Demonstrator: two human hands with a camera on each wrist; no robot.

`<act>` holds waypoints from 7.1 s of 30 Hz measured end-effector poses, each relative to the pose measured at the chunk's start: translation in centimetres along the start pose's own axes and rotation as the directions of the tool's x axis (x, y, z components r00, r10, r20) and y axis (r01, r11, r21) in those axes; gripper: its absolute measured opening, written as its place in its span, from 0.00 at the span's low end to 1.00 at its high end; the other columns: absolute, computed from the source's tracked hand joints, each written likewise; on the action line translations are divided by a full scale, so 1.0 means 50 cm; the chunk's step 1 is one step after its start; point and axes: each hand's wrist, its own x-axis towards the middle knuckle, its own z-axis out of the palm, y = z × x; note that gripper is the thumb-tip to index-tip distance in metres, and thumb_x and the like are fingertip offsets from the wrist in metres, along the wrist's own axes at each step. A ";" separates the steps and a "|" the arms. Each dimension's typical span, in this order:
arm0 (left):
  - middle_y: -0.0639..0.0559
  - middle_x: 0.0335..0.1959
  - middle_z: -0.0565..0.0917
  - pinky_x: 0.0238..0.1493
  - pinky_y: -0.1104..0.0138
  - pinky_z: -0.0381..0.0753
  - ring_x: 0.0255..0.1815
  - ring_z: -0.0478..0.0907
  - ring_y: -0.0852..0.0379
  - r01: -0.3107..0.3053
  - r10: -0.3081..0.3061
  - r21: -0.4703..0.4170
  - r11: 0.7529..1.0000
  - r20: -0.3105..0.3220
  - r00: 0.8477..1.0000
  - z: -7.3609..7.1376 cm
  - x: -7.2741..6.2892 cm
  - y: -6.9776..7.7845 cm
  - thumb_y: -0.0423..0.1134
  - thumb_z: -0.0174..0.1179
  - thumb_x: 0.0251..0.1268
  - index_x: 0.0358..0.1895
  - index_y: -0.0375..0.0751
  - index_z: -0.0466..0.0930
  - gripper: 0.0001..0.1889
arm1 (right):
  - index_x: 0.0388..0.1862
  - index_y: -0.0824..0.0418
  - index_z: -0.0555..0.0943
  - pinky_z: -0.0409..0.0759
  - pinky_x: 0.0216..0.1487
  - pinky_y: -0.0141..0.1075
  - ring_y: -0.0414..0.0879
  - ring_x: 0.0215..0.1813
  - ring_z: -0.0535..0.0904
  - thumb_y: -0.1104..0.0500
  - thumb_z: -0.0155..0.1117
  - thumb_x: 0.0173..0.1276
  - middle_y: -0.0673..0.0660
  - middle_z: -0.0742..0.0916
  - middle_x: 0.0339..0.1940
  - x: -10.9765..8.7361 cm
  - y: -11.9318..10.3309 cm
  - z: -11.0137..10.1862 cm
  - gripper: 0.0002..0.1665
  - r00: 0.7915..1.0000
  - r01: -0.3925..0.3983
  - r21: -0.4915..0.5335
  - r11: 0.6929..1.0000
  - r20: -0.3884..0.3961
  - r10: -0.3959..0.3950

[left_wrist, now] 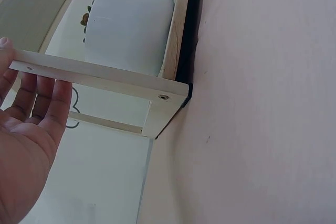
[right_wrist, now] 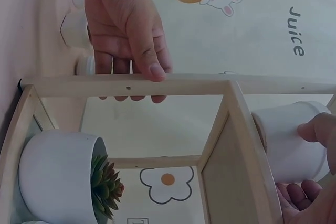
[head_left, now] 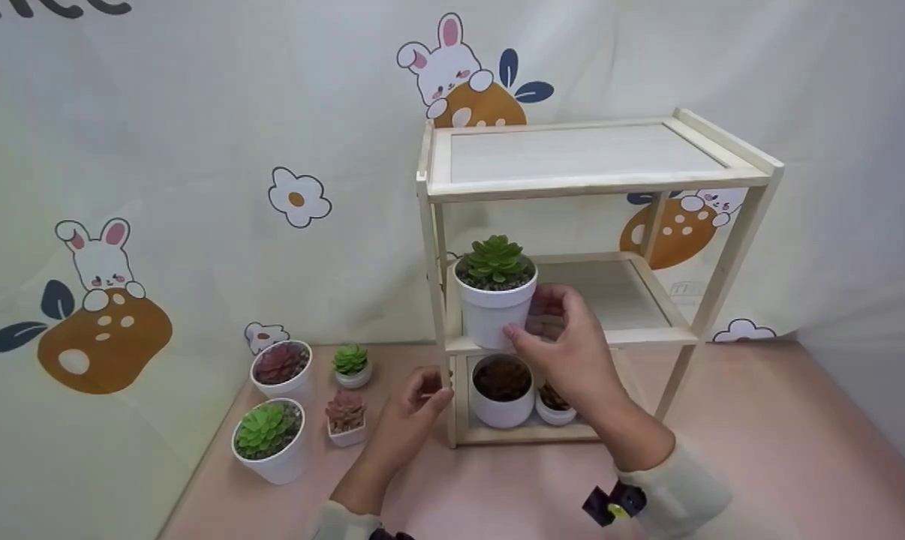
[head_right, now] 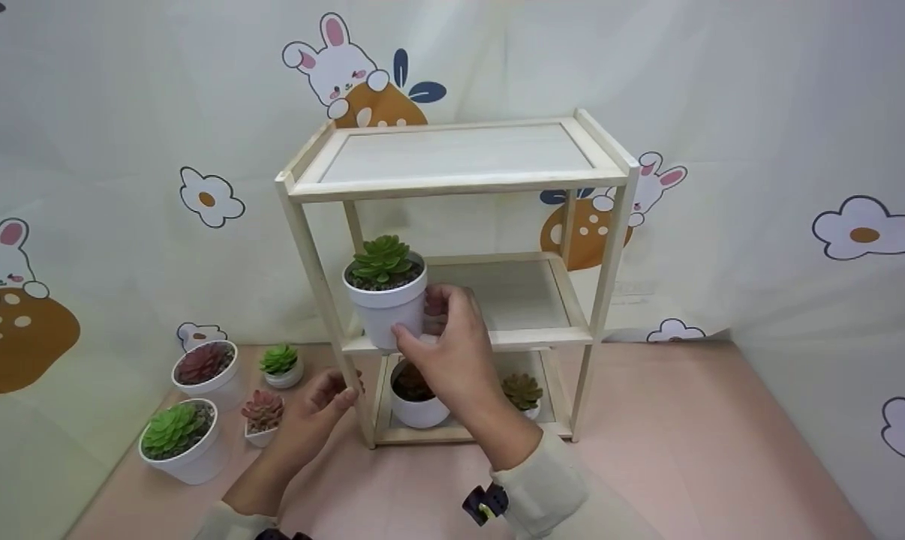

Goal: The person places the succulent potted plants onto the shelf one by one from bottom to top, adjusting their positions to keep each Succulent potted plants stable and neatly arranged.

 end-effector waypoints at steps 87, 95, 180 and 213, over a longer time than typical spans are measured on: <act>0.47 0.53 0.82 0.64 0.60 0.78 0.59 0.78 0.53 0.046 -0.045 0.061 0.997 -0.017 0.999 0.003 -0.001 0.004 0.50 0.61 0.76 0.61 0.42 0.78 0.19 | 0.46 0.63 0.78 0.82 0.46 0.28 0.46 0.45 0.80 0.60 0.77 0.66 0.57 0.82 0.40 -0.077 0.008 -0.101 0.17 0.992 0.052 -0.158 0.986 -0.107 -0.069; 0.47 0.53 0.83 0.65 0.58 0.78 0.58 0.78 0.53 0.049 -0.047 0.051 0.998 -0.022 0.999 0.003 -0.001 0.007 0.47 0.61 0.77 0.60 0.41 0.78 0.18 | 0.49 0.65 0.78 0.82 0.45 0.24 0.40 0.44 0.82 0.62 0.76 0.67 0.56 0.83 0.41 -0.086 0.035 -0.152 0.18 0.976 0.010 -0.169 0.985 -0.214 -0.046; 0.44 0.54 0.81 0.67 0.55 0.77 0.60 0.78 0.50 0.048 -0.048 0.042 0.998 -0.017 0.999 0.005 -0.001 0.004 0.47 0.60 0.77 0.63 0.37 0.76 0.21 | 0.56 0.78 0.80 0.82 0.55 0.29 0.40 0.49 0.88 0.50 0.44 0.87 0.56 0.92 0.43 -0.080 0.363 -0.304 0.30 0.986 -0.106 0.089 0.990 -0.123 0.117; 0.45 0.56 0.84 0.70 0.45 0.72 0.62 0.80 0.47 0.056 0.078 0.321 0.946 -0.389 0.918 -0.040 -0.047 0.048 0.36 0.67 0.71 0.61 0.39 0.79 0.18 | 0.59 0.73 0.80 0.78 0.58 0.26 0.40 0.53 0.86 0.41 0.44 0.86 0.62 0.90 0.51 -0.078 0.378 -0.307 0.36 0.976 -0.198 0.047 0.979 -0.086 0.202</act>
